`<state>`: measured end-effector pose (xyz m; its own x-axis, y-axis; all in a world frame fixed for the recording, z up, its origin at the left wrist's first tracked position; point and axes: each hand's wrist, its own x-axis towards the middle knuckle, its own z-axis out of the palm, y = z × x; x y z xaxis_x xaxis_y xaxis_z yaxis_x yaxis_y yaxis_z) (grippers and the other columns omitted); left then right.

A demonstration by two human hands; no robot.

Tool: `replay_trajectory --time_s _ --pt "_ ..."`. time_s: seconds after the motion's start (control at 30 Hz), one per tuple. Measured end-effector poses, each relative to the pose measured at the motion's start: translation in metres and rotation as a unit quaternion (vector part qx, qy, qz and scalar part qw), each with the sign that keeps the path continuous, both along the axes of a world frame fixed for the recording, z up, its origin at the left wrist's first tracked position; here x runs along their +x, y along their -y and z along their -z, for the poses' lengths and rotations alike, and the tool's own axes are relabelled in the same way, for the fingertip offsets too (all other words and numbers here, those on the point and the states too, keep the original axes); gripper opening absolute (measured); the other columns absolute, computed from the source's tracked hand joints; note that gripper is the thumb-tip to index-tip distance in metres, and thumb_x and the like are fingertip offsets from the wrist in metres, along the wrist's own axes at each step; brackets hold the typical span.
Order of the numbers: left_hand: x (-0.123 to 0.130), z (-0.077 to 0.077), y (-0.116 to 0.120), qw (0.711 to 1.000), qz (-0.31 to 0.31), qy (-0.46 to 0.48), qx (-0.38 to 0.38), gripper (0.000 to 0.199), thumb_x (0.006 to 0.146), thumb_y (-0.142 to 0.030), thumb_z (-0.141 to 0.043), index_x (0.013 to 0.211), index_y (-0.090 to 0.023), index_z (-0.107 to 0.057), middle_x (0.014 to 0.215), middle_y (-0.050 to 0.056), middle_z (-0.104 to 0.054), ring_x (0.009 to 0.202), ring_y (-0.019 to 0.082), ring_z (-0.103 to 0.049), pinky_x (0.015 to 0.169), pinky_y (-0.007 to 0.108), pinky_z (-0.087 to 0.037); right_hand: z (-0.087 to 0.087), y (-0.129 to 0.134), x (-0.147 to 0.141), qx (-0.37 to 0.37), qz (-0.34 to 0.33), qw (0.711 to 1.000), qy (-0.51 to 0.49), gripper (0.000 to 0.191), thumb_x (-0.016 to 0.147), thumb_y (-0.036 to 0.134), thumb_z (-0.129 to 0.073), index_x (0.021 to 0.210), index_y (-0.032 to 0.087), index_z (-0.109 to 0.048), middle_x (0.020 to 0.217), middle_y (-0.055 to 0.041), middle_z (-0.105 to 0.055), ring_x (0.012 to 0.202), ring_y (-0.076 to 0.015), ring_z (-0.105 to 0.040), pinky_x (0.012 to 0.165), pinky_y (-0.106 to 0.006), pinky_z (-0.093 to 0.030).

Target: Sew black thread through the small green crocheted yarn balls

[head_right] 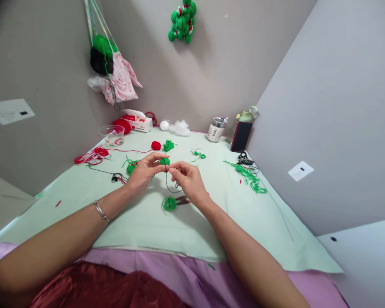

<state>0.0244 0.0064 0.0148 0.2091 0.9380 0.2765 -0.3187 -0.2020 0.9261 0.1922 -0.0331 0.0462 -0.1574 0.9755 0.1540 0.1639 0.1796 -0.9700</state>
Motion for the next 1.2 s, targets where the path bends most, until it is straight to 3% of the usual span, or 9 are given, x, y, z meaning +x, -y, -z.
replay_trajectory --time_s 0.27,0.73,0.93,1.2 --pt "0.007 0.002 0.005 0.999 0.016 0.034 -0.031 0.032 0.070 -0.028 -0.085 0.098 -0.020 -0.072 0.087 -0.001 -0.066 0.081 0.014 -0.062 0.081 0.032 -0.050 0.013 -0.003 -0.005 0.041 0.015 0.999 -0.027 0.031 0.082 0.047 -0.067 0.084 0.017 -0.063 0.065 0.0016 -0.056 0.055 -0.0091 -0.045 0.053 -0.023 -0.037" --pt "0.004 -0.004 0.009 1.000 -0.024 -0.003 0.007 0.034 0.070 -0.032 -0.086 0.100 -0.020 -0.074 0.093 0.001 -0.072 0.083 0.016 -0.065 0.085 0.033 -0.050 0.001 0.002 -0.002 0.012 0.010 1.000 -0.015 0.032 0.080 0.047 -0.070 0.085 0.016 -0.067 0.062 0.0013 -0.057 0.054 -0.0091 -0.044 0.051 -0.023 -0.034" --pt "0.005 0.002 0.007 1.000 -0.008 0.009 -0.006 0.033 0.071 -0.032 -0.085 0.100 -0.021 -0.073 0.090 0.001 -0.071 0.082 0.016 -0.065 0.083 0.033 -0.051 0.007 0.000 -0.006 0.046 0.030 0.998 -0.026 0.030 0.082 0.047 -0.068 0.082 0.017 -0.063 0.064 0.0012 -0.056 0.057 -0.0098 -0.046 0.053 -0.024 -0.037" --pt "0.006 0.001 0.008 0.998 0.020 0.047 -0.036 0.033 0.075 -0.032 -0.083 0.104 -0.020 -0.073 0.094 0.001 -0.069 0.082 0.013 -0.065 0.086 0.032 -0.051 0.008 -0.006 0.001 0.040 -0.003 0.999 -0.012 0.029 0.084 0.045 -0.069 0.083 0.016 -0.065 0.056 0.0048 -0.049 0.052 -0.0081 -0.041 0.049 -0.023 -0.031"
